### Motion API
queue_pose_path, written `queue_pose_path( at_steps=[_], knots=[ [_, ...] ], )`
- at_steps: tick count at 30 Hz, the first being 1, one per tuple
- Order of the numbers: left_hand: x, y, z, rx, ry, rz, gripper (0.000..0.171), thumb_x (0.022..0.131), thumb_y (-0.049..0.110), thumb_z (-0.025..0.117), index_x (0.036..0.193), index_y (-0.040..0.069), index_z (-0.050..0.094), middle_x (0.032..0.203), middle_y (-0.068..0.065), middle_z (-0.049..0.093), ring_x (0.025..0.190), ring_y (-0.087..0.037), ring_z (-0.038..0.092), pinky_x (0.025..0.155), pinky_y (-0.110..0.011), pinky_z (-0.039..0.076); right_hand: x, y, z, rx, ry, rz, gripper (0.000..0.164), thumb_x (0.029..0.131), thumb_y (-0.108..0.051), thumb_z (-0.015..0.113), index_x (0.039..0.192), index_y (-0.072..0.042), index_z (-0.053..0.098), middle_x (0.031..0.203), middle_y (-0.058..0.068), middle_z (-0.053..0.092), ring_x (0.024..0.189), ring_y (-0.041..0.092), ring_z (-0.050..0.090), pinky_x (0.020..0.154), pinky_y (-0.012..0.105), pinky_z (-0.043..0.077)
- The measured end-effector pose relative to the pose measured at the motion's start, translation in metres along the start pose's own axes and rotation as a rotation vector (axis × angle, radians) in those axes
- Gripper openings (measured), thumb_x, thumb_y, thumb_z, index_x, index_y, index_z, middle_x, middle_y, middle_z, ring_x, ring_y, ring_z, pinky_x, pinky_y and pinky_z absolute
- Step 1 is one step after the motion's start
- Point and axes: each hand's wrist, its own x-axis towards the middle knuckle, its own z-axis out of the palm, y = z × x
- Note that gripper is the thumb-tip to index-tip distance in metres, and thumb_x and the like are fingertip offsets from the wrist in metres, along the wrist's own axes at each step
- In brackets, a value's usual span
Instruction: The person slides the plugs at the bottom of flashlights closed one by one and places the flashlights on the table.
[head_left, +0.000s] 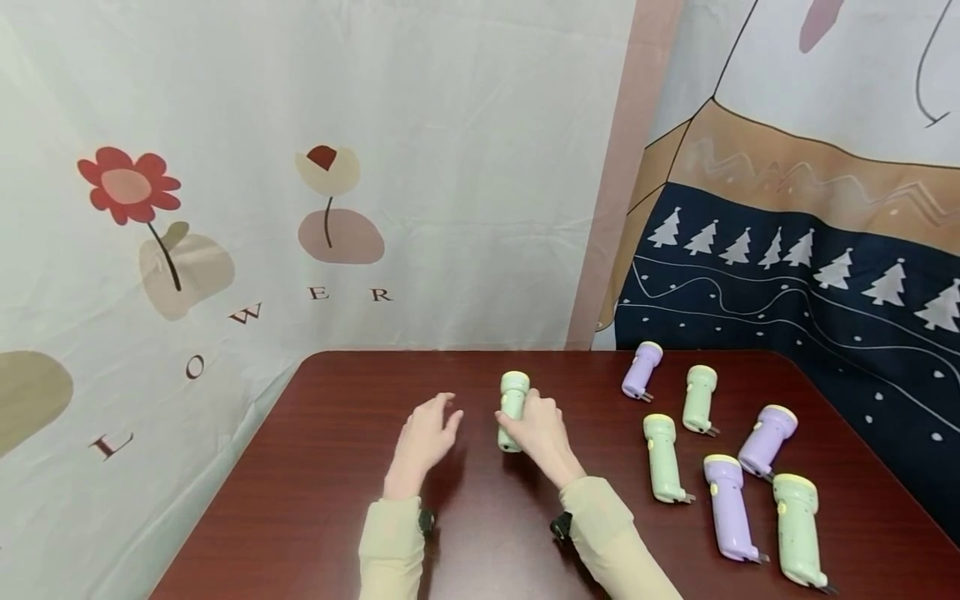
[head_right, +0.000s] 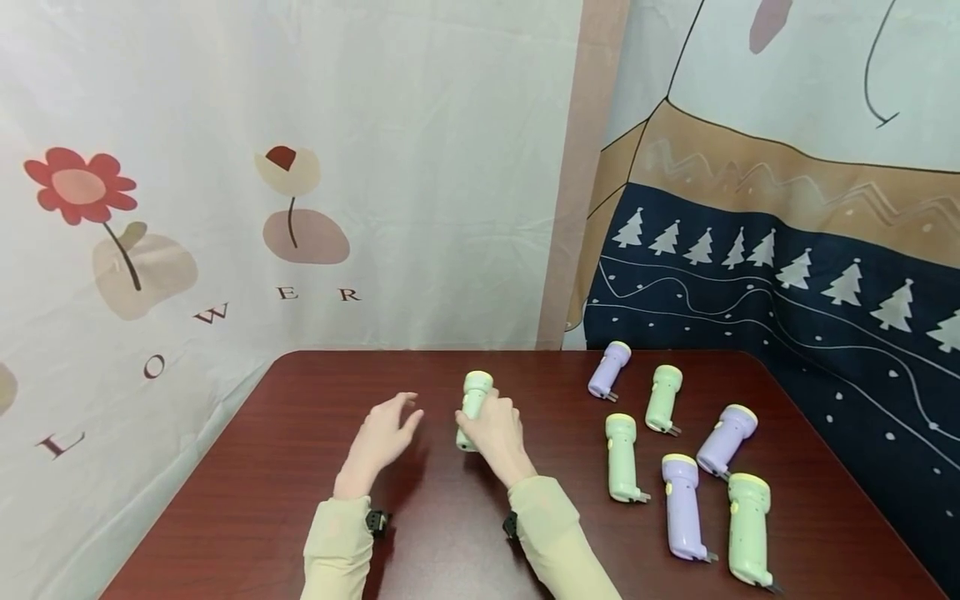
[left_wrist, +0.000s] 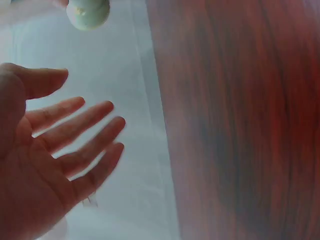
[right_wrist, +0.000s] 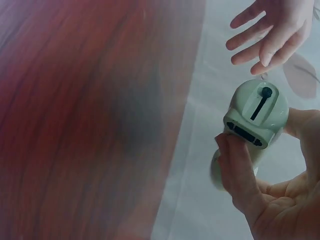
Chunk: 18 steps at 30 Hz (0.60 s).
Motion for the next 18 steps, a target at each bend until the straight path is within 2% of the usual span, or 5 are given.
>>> queue_pose_path(
  at_steps=[5,8,12,18],
  knots=[
    [-0.003,-0.022,-0.014,-0.007,0.045,-0.206,0.033,0.093,0.023,0.057,0.118,0.003,0.061,0.107,-0.015,0.069,0.096,-0.037,0.066,0.076,-0.051,0.052,-0.001,-0.022,0.028,0.029,-0.066,-0.074,0.046,0.076,-0.038,0.074,0.093,0.001,0.057,0.071,0.010,0.058,0.057,0.023,0.058,0.050,0.031,0.046],
    [-0.005,-0.032,-0.023,-0.003,0.082,-0.299,0.033,0.093,0.023,0.055,0.118,0.002,0.061,0.106,-0.015,0.069,0.096,-0.040,0.065,0.077,-0.053,0.051,-0.002,-0.037,0.045,0.037,-0.098,-0.120,0.047,0.076,-0.039,0.073,0.095,0.000,0.057,0.071,0.009,0.058,0.056,0.020,0.057,0.049,0.029,0.046],
    [-0.009,-0.039,-0.035,0.000,0.109,-0.387,0.033,0.092,0.021,0.052,0.118,0.002,0.060,0.107,-0.016,0.069,0.096,-0.043,0.064,0.077,-0.056,0.050,-0.006,-0.057,0.063,0.063,-0.147,-0.148,0.046,0.076,-0.041,0.073,0.094,-0.002,0.056,0.070,0.007,0.058,0.054,0.017,0.056,0.048,0.027,0.044],
    [-0.015,-0.045,-0.046,0.011,0.113,-0.460,0.033,0.091,0.017,0.047,0.117,0.001,0.060,0.108,-0.020,0.067,0.094,-0.047,0.062,0.074,-0.057,0.049,-0.011,-0.079,0.085,0.066,-0.221,-0.150,0.047,0.077,-0.042,0.073,0.098,-0.003,0.057,0.071,0.004,0.056,0.056,0.015,0.055,0.049,0.025,0.043]
  ],
)
